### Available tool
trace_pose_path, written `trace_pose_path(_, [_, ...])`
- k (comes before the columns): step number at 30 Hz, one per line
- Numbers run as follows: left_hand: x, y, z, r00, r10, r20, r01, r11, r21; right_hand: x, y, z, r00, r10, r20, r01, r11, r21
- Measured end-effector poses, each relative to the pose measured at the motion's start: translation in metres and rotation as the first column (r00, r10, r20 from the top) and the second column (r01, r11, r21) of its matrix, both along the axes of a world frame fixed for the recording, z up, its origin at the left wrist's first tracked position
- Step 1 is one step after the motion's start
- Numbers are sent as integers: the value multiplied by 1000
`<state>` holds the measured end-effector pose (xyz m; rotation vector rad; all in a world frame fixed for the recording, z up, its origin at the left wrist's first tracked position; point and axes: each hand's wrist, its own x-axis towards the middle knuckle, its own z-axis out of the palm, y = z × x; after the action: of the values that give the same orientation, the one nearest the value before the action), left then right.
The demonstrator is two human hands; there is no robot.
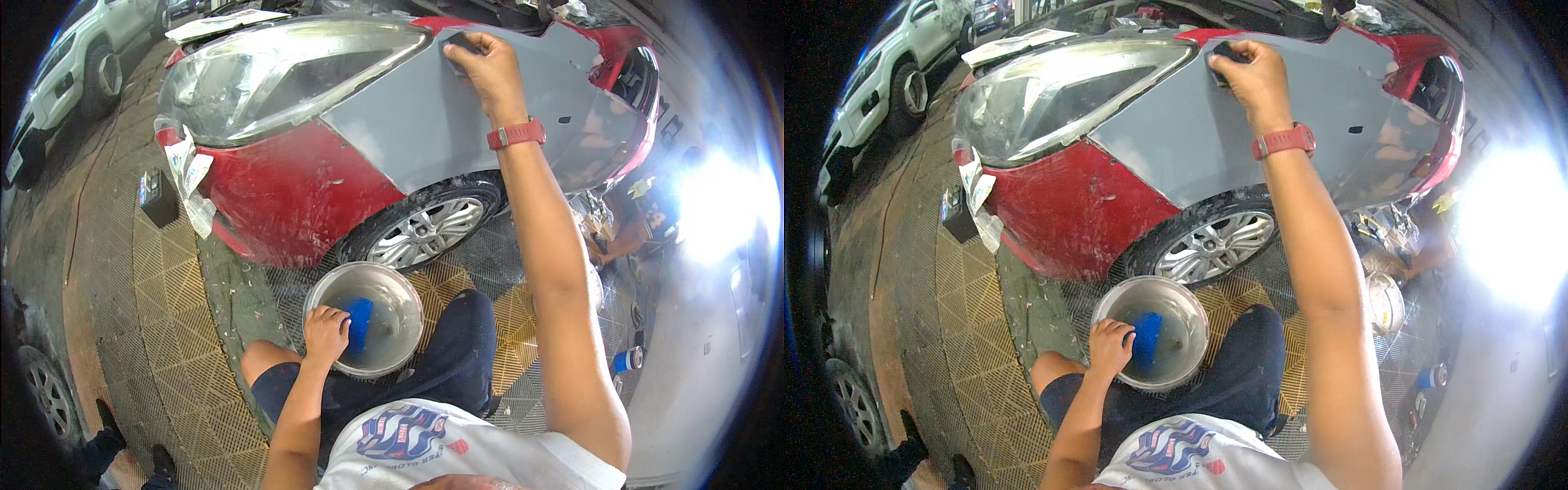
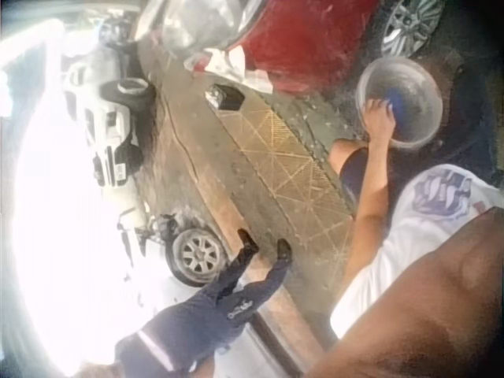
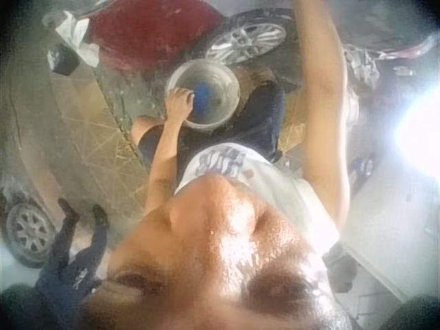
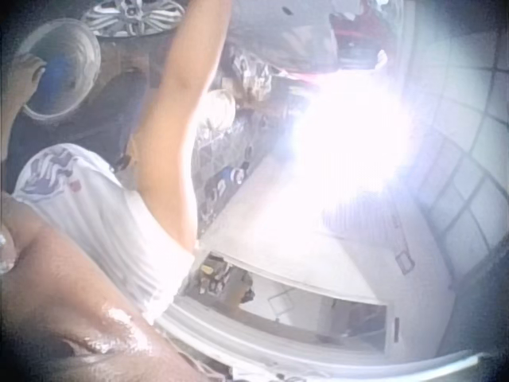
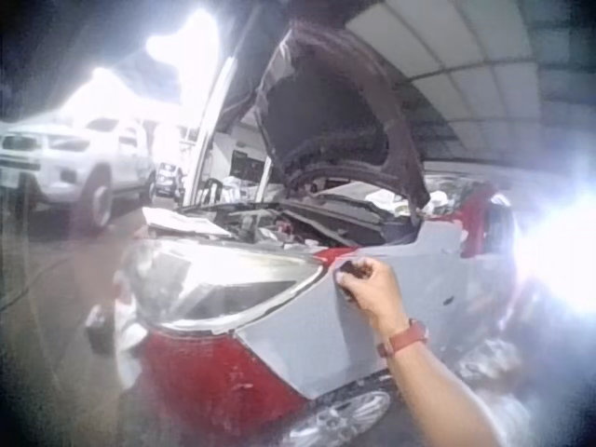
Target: The person sits on the floor and sands the front fender of a red car using a sanding block. They repeatedly dip the block into a bucket of water and continue sanding the surface.
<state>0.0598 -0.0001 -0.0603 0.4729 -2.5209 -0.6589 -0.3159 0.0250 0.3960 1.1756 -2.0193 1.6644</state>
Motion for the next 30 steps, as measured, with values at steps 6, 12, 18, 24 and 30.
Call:
trace_pose_path(6, [-5, 0, -1, 997, 23, -72, -22, 1000, 16, 19, -20, -15, 924, -287, -254, 248, 953, -174])
trace_pose_path(12, [-2, -2, 0, 996, 21, -86, -20, 1000, 8, 23, -38, -7, 894, -341, -290, 275, 930, -246])
trace_pose_path(18, [0, -3, -2, 997, 17, -78, -18, 1000, -8, 14, -41, -2, 820, -360, -445, 268, 928, -259])
trace_pose_path(24, [-11, -4, 0, 996, -3, -85, 2, 1000, -8, 25, -10, -1, 885, -152, -441, 164, 986, -10])
trace_pose_path(30, [-1, 4, -11, 985, -101, 138, 123, 980, -158, 157, 71, -210, 937, 311, -157, -161, 787, 596])
